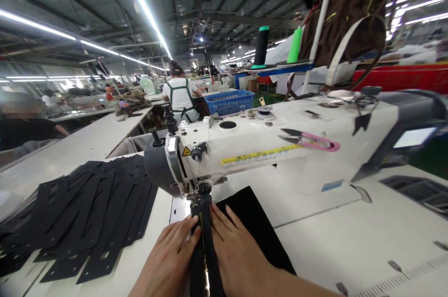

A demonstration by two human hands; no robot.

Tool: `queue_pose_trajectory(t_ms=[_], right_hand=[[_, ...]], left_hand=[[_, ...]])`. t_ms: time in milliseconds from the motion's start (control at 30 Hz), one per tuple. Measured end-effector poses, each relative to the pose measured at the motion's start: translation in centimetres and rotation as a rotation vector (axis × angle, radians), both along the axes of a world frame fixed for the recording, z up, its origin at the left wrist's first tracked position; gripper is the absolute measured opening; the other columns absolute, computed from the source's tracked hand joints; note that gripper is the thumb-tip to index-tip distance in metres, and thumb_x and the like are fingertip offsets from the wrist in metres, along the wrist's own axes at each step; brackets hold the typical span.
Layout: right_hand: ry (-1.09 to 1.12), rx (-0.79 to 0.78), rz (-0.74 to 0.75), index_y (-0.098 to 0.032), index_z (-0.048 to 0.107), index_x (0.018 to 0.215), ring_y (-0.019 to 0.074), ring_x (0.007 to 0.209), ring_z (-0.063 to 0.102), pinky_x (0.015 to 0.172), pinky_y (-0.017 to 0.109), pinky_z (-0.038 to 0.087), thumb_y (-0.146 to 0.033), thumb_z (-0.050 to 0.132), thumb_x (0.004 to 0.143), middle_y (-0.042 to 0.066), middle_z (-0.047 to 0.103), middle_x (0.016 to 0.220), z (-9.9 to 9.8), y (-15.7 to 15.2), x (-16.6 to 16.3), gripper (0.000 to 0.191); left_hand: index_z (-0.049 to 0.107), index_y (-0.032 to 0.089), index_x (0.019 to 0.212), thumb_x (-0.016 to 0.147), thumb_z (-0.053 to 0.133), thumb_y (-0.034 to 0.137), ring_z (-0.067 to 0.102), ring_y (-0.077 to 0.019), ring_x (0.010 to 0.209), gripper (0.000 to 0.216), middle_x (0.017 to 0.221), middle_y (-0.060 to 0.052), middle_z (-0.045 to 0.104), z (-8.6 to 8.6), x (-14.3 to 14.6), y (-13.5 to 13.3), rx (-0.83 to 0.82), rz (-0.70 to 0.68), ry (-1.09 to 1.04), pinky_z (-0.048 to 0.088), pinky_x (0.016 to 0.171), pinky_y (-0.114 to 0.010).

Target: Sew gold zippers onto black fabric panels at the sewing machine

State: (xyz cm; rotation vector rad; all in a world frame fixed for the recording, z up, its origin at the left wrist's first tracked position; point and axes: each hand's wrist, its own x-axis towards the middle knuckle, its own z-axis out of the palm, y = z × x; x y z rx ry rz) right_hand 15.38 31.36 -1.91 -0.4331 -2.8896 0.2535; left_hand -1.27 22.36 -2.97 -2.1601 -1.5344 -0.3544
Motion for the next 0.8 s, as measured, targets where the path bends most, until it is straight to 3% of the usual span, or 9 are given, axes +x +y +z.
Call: queue_pose_trajectory(t_ms=[533,800], right_hand=[[0.010,0.213,0.056,-0.012,0.039,0.131,0.0282,0.121,0.038,0.096,0.045,0.038,-0.017,0.047,0.079,0.017,0.041,0.132,-1.7,0.9,-0.7,0.053],[0.111,0.316,0.070,-0.006,0.036,0.132,0.0276,0.115,0.046,0.090,0.042,0.045,-0.015,0.045,0.075,0.019,0.046,0.127,-1.5,1.3,-1.1,0.058]], left_hand=[[0.059,0.011,0.101,0.090,0.027,0.012,0.059,-0.0204,0.096,0.033,0.104,-0.012,0.063,-0.4,-0.9,0.5,0.121,-0.051,0.084,0.049,0.080,-0.031],[0.059,0.010,0.102,0.091,0.023,0.014,0.059,-0.0200,0.097,0.038,0.104,-0.012,0.063,-0.2,-0.9,0.8,0.098,-0.038,0.066,0.050,0.080,-0.030]])
